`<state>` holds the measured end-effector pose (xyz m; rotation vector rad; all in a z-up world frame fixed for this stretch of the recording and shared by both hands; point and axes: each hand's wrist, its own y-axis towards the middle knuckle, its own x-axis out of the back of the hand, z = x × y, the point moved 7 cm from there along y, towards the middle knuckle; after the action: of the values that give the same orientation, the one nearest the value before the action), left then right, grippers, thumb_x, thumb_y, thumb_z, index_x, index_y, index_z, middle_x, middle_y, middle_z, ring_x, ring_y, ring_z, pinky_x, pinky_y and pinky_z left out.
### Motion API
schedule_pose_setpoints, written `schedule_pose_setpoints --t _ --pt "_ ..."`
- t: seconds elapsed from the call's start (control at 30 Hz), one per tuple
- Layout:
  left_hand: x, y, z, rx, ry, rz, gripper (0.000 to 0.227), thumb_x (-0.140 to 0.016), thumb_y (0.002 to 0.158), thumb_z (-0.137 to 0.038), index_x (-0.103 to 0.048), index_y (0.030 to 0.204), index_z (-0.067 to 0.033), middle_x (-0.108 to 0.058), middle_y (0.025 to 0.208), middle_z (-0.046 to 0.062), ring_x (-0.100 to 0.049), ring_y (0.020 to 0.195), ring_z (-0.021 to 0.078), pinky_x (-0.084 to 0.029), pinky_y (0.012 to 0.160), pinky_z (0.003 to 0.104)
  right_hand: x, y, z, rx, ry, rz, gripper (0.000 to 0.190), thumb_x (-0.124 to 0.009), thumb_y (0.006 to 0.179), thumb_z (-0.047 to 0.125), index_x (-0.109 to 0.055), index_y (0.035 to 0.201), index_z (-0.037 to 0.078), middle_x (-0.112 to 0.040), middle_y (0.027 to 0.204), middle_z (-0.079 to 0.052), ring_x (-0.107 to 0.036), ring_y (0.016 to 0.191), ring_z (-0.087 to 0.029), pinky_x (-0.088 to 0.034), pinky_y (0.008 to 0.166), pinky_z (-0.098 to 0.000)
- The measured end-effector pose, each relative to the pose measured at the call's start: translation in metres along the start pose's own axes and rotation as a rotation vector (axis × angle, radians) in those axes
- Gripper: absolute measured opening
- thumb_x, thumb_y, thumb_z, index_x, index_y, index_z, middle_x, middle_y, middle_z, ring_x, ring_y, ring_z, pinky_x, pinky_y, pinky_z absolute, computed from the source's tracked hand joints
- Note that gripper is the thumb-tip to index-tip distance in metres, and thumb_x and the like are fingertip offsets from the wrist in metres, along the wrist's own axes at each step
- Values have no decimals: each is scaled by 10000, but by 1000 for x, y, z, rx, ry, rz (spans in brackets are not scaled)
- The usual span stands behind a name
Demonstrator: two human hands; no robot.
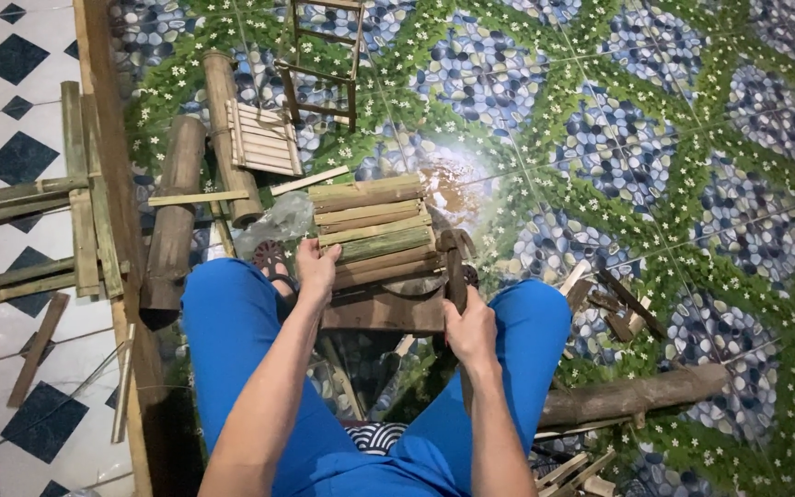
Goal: The person sits cross-legged on the floor and uses a hammer to drive nails into a small wooden slatted frame. They hold the frame steady with one hand while repeatedly striking the nails with the hammer.
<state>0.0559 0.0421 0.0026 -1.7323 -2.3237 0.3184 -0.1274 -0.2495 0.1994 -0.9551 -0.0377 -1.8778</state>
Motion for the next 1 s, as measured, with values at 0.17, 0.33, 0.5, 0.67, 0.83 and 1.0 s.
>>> schedule_pose_setpoints --t 0.17,0.33,0.5,0.67,0.83,1.0 --pt "-3 7 10 10 17 -3 451 -840 839 -115 -644 1239 -46 -752 1016 132 -685 942 218 -517 872 369 -7 -1 -6 -6 -87 53 347 -668 940 184 -662 1254 35 -746 1059 -281 -720 1037 -460 -590 830 -574" --pt "-2 13 19 27 64 -12 464 -856 833 -145 -651 1239 -53 -756 1030 140 -700 968 242 -514 901 398 -13 2 -12 -4 -121 74 320 -689 925 181 -678 1211 39 -752 1046 -277 -725 1024 -466 -597 812 -570" --pt "-1 10 15 31 152 -31 466 -880 800 -211 -683 1212 -116 -769 995 80 -716 953 205 -516 871 374 -1 -7 5 15 -70 47 342 -631 978 141 -617 1293 8 -747 988 -298 -768 821 -402 -594 786 -561" --pt "-3 7 11 20 115 -23 443 -863 815 -172 -677 1209 -93 -761 982 98 -698 930 207 -508 857 373 -14 -1 -8 -15 -195 101 345 -665 930 186 -639 1251 63 -741 1096 -289 -718 1059 -467 -592 842 -582" --pt "-1 3 8 26 46 -22 479 -847 825 -128 -647 1251 -35 -744 998 132 -668 941 225 -501 890 387 1 -16 12 1 -106 66 380 -658 946 159 -614 1292 8 -725 1084 -327 -711 1041 -503 -594 821 -607" --pt "-1 -5 -8 17 54 -1 484 -840 843 -127 -631 1269 -34 -740 1015 154 -675 953 233 -511 877 384 -3 -31 27 -23 -203 200 583 -583 989 105 -395 1520 -43 -618 1286 -390 -643 1204 -498 -567 943 -628"
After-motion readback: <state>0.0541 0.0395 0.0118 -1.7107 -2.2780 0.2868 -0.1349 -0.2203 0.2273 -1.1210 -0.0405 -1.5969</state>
